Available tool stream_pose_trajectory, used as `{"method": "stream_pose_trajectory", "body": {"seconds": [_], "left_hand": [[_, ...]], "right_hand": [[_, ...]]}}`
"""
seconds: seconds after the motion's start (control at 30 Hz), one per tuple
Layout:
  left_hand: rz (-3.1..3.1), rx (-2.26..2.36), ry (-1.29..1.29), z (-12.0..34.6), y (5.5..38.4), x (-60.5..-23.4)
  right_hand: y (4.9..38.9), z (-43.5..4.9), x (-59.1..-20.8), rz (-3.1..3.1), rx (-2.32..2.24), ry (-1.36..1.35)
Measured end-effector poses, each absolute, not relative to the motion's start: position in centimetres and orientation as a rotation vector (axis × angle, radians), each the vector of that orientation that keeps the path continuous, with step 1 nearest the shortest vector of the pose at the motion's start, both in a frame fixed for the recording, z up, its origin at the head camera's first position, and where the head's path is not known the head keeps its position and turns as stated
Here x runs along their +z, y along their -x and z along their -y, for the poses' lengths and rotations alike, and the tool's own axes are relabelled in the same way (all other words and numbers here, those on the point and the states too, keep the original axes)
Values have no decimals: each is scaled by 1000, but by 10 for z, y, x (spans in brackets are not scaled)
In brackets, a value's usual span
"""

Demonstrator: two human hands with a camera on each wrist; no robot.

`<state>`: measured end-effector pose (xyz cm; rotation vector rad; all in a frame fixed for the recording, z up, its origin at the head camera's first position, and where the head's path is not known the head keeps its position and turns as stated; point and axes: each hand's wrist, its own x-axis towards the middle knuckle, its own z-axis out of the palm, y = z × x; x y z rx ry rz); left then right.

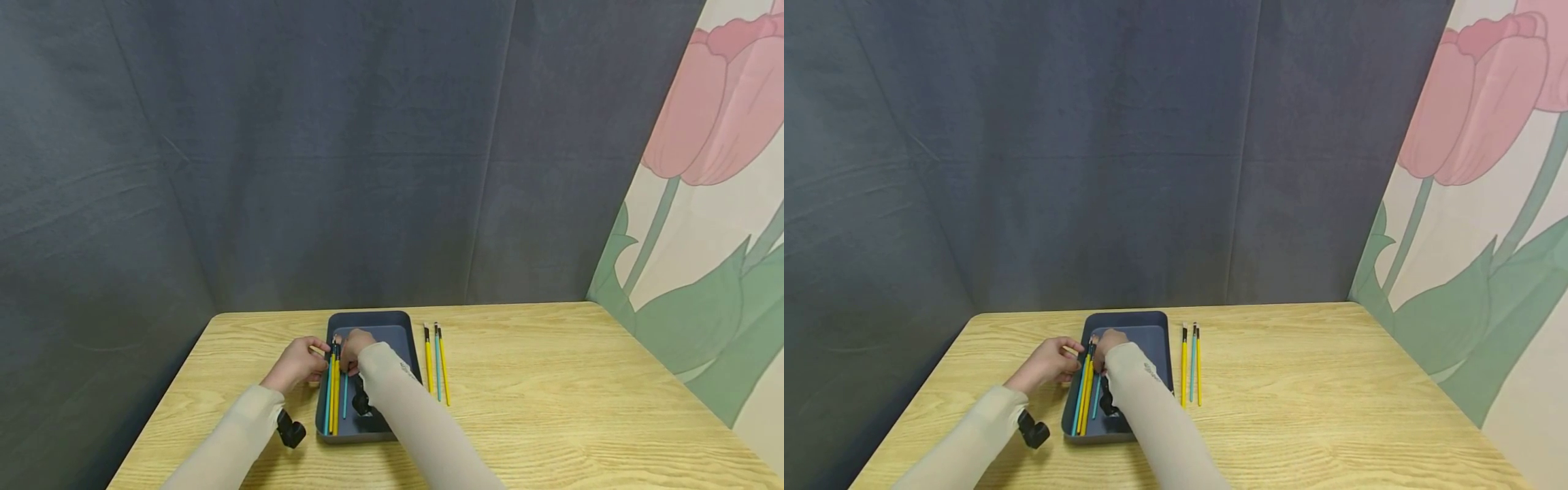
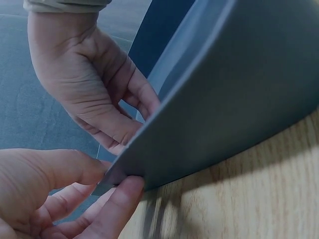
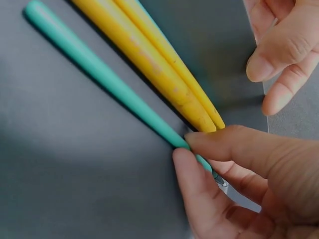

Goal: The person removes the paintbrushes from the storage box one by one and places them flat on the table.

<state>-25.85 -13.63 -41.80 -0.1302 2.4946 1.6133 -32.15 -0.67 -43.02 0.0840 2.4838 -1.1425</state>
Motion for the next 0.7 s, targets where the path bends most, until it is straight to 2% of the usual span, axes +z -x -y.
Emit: {"method": "stream_pose_trajectory", "body": {"seconds": [0.7], "left_hand": [[-2532, 1561, 205, 134, 263, -425]], "right_hand": [[321, 0, -428, -2464, -1170, -66]]}}
